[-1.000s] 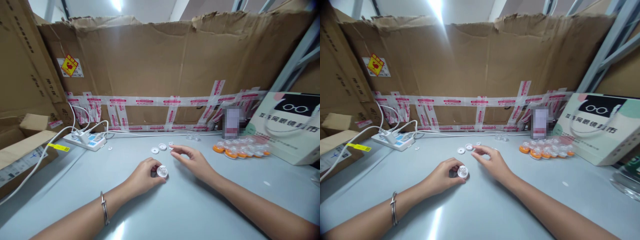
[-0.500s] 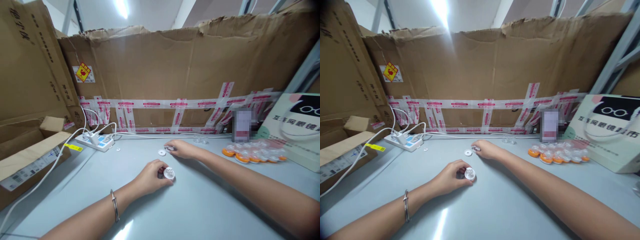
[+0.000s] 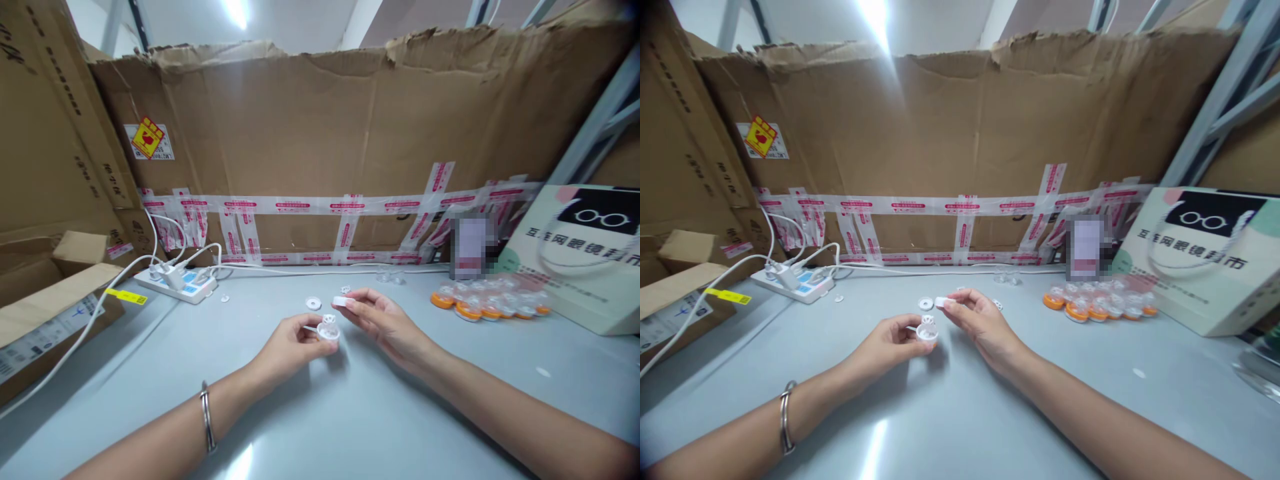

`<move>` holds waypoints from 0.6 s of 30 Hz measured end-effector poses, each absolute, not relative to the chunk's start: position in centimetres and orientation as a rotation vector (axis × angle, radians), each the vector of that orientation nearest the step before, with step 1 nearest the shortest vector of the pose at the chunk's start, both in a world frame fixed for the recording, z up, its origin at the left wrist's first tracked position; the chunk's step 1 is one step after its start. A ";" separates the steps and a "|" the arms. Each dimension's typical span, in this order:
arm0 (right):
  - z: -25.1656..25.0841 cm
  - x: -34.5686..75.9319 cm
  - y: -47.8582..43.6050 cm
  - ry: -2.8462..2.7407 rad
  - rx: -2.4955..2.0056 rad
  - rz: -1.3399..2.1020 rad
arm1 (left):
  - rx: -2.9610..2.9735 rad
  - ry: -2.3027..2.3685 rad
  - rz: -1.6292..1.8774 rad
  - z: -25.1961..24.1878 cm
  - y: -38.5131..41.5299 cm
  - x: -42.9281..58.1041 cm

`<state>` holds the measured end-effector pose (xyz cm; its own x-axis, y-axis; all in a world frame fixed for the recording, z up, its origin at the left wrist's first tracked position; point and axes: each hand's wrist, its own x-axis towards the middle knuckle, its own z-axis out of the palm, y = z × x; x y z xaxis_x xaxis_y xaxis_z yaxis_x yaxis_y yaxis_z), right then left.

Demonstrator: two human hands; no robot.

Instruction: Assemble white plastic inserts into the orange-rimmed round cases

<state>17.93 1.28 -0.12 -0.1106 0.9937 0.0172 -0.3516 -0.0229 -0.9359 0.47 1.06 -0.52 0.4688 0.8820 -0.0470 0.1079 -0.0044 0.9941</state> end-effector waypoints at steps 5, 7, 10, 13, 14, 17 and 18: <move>-0.7 17.3 0.9 -1.127 -0.876 1.374 | 1.477 0.843 0.759 -0.3 1.0 0.3; -0.8 17.4 1.0 -1.195 -0.887 1.328 | 1.477 0.838 0.755 -0.5 1.1 0.3; -0.8 17.5 0.9 -1.285 -0.892 1.268 | 1.460 0.865 0.758 -0.7 1.2 0.3; -0.7 17.4 0.6 -1.384 -0.896 1.221 | 1.459 0.889 0.769 -0.8 1.2 0.4; -0.6 17.4 0.5 -1.410 -0.898 1.208 | 1.464 0.890 0.771 -0.8 1.2 0.4; -0.6 17.3 0.4 -1.437 -0.883 1.193 | 1.469 0.901 0.777 -0.7 1.3 0.4; -0.6 17.4 0.4 -1.421 -0.881 1.182 | 1.469 0.913 0.781 -0.7 1.3 0.4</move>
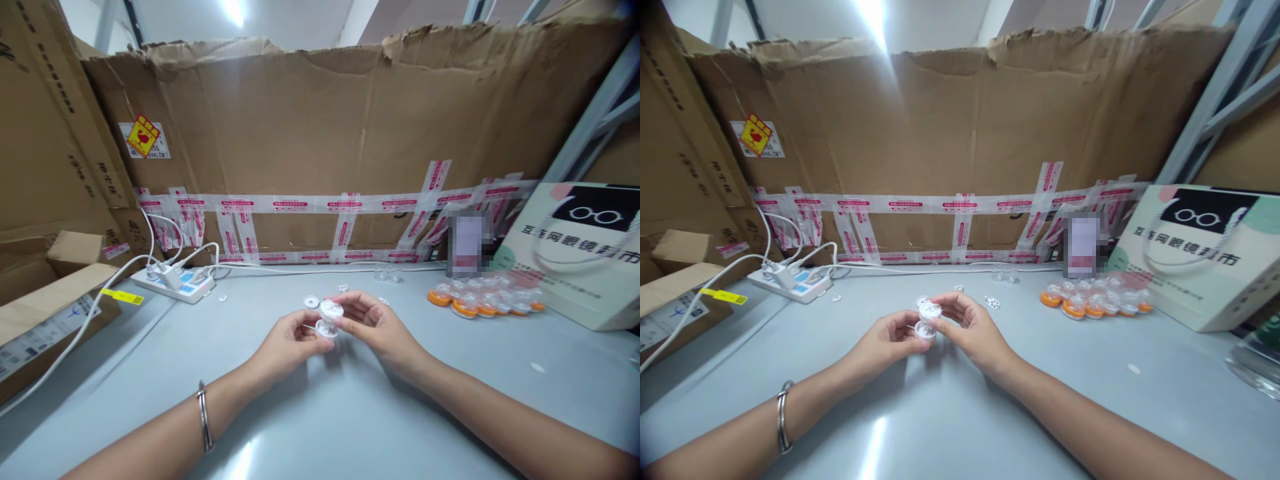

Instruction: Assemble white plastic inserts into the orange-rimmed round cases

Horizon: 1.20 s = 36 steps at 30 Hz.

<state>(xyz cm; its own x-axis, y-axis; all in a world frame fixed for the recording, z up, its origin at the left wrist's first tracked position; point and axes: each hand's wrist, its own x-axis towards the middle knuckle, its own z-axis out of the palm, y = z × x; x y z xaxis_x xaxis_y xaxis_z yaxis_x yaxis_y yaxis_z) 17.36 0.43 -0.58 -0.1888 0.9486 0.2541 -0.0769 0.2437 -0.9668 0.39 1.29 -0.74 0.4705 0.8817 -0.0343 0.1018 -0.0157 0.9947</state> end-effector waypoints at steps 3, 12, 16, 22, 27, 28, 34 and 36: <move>-0.9 17.9 1.0 -1.338 -0.944 1.078 | 1.480 0.940 0.774 -0.9 1.4 0.4; -3.2 18.9 3.3 -2.035 -1.339 0.487 | 1.527 0.946 0.690 -1.3 1.4 0.4; -3.4 18.4 4.1 -2.036 -1.341 0.390 | 1.521 0.947 0.679 -1.4 1.4 0.4; -1.1 24.6 7.5 -1.821 -1.496 0.088 | 1.544 0.960 0.697 -1.1 1.3 0.3; -1.2 30.8 10.4 -1.699 -1.716 -0.057 | 1.554 0.976 0.712 -0.7 1.2 0.3; -1.7 31.3 10.7 -1.704 -1.737 -0.064 | 1.559 0.978 0.719 -0.7 1.3 0.3; -3.9 30.9 11.5 -1.755 -1.764 -0.084 | 1.567 0.952 0.749 -0.9 1.4 0.3; -3.9 30.8 11.4 -1.752 -1.762 -0.081 | 1.567 0.954 0.744 -0.9 1.4 0.3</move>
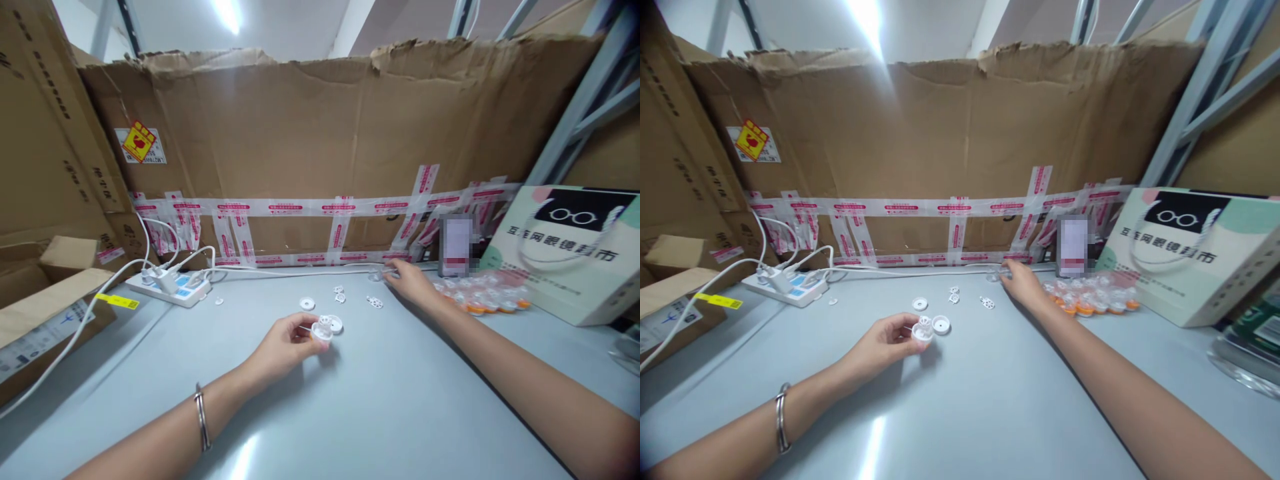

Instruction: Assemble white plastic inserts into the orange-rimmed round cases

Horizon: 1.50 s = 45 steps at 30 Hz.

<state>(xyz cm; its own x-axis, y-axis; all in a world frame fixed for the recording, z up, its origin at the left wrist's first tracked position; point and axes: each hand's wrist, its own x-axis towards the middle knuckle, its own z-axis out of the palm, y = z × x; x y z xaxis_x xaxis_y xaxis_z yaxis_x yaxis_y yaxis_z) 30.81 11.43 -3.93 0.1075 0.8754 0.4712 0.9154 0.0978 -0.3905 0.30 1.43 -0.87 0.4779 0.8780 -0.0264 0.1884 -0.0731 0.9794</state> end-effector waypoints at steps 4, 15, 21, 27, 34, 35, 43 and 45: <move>-2.4 30.5 10.3 -1.696 -1.723 -0.101 | 1.557 0.962 0.748 -0.7 1.4 0.4; 1.4 20.0 1.9 -1.647 -1.014 0.931 | 1.521 0.878 0.804 -1.1 1.6 0.3; 1.2 19.4 1.2 -1.664 -0.997 0.970 | 1.519 0.796 0.785 -1.2 1.8 0.4; 1.1 19.1 0.7 -1.766 -0.954 1.027 | 1.565 0.767 0.765 -0.8 1.5 0.5; 0.8 18.7 0.6 -1.840 -0.928 0.977 | 1.483 0.843 0.840 -1.0 1.6 0.4; 0.7 18.7 0.6 -1.850 -0.922 0.967 | 1.479 0.842 0.849 -1.0 1.6 0.4; 1.1 19.2 0.5 -2.102 -0.900 0.661 | 1.511 0.823 0.858 -0.6 1.1 0.3; 1.4 19.3 0.3 -2.179 -0.874 0.569 | 1.501 0.814 0.829 -0.6 1.1 0.2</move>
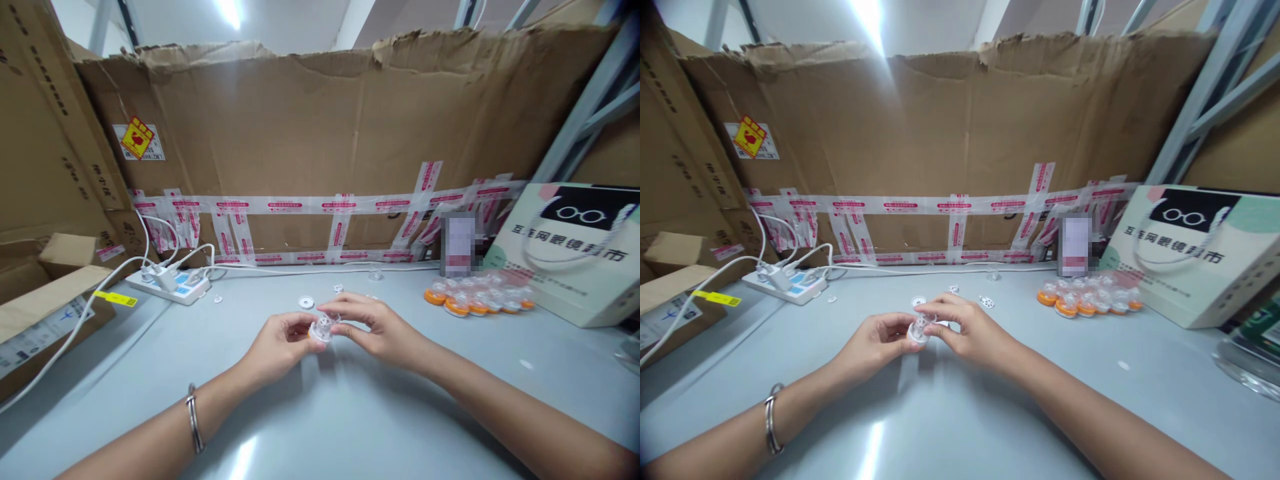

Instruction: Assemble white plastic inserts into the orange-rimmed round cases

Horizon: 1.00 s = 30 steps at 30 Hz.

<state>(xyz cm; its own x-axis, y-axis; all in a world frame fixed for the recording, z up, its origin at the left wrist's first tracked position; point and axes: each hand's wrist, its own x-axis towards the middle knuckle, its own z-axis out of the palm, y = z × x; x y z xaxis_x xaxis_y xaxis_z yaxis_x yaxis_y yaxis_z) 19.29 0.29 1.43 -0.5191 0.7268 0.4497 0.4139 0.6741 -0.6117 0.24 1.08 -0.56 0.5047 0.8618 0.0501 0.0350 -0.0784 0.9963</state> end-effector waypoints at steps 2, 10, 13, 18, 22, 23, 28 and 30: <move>1.7 19.3 0.0 -2.238 -0.808 0.534 | 1.497 0.799 0.790 -0.6 1.0 0.2; 1.3 19.0 -0.2 -2.176 -0.917 0.401 | 1.656 0.866 0.827 -0.3 0.5 0.3; 1.0 18.7 -0.1 -2.084 -0.989 0.484 | 1.736 0.896 0.892 -0.2 0.4 0.5; 0.8 18.6 -0.2 -1.942 -0.881 0.683 | 1.586 0.884 1.040 -0.6 0.8 0.8; 0.9 18.7 -0.4 -1.918 -0.912 0.675 | 1.630 0.841 1.020 -0.5 0.7 0.8; 1.0 18.7 -0.5 -1.927 -0.965 0.631 | 1.665 0.842 1.024 -0.3 0.6 0.8; 1.5 18.5 -1.0 -2.043 -1.082 0.528 | 1.828 0.842 1.042 0.4 -0.3 0.7; 1.6 18.5 -1.1 -2.079 -1.017 0.507 | 1.842 0.839 1.019 0.6 -0.5 0.6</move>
<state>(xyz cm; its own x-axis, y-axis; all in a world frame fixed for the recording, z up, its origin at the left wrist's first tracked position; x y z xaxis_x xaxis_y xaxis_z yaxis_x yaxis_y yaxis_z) 18.47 -1.13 1.63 -0.4001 0.7958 0.4546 0.4973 0.6052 -0.6217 0.59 -0.51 0.56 0.4433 0.8390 0.3156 0.1479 -0.4157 0.8974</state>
